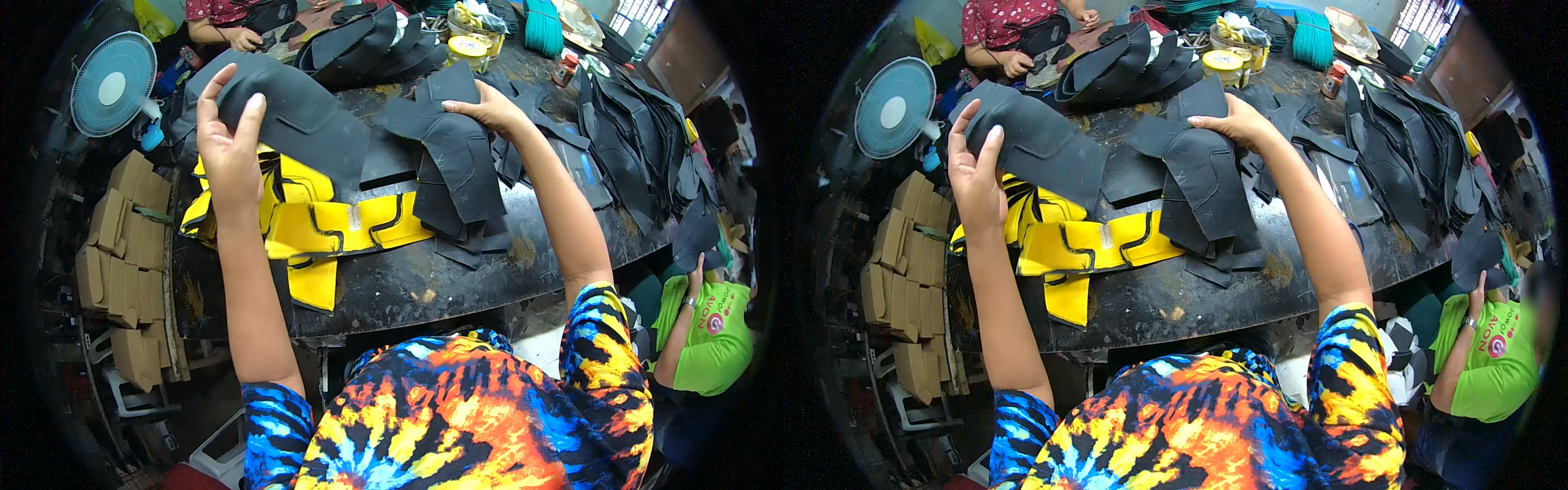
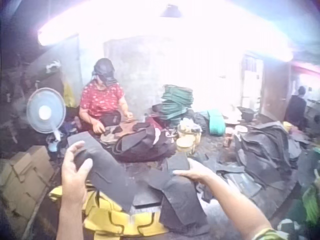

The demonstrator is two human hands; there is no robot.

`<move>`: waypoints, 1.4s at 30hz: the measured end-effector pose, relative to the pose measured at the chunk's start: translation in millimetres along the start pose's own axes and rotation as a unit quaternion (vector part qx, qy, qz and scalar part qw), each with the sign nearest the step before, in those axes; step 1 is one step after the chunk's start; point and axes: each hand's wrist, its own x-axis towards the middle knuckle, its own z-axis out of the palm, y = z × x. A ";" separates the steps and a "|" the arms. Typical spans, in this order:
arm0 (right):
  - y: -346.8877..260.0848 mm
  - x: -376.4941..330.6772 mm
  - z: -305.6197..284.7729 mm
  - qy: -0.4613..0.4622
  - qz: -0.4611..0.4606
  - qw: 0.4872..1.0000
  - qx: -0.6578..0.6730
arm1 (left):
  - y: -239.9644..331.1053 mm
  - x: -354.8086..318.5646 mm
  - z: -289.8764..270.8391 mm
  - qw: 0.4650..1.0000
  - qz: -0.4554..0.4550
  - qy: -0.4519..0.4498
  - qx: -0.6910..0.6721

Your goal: The person repeatedly picks up black and yellow rubber-like pieces from a worktable, flips them over, and places them into separate piles. The person handles the pieces one at a time, occasionally moving other items aside to reach the work area.

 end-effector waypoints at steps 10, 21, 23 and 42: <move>-5.4 -39.2 -17.8 0.244 -0.145 0.935 -0.213 | 12.5 -64.0 26.1 0.988 -0.112 -0.104 -0.023; -61.7 -140.2 34.5 0.049 -0.196 0.979 -0.040 | -19.8 -81.8 47.2 0.907 -0.280 -0.092 -0.300; -72.9 -143.6 35.3 0.059 -0.229 0.968 -0.082 | -16.7 -81.8 48.3 0.914 -0.269 -0.108 -0.283; -86.4 -216.3 58.4 -0.178 -0.285 0.916 -0.217 | 2.0 -113.4 66.3 0.805 -0.380 -0.445 -0.098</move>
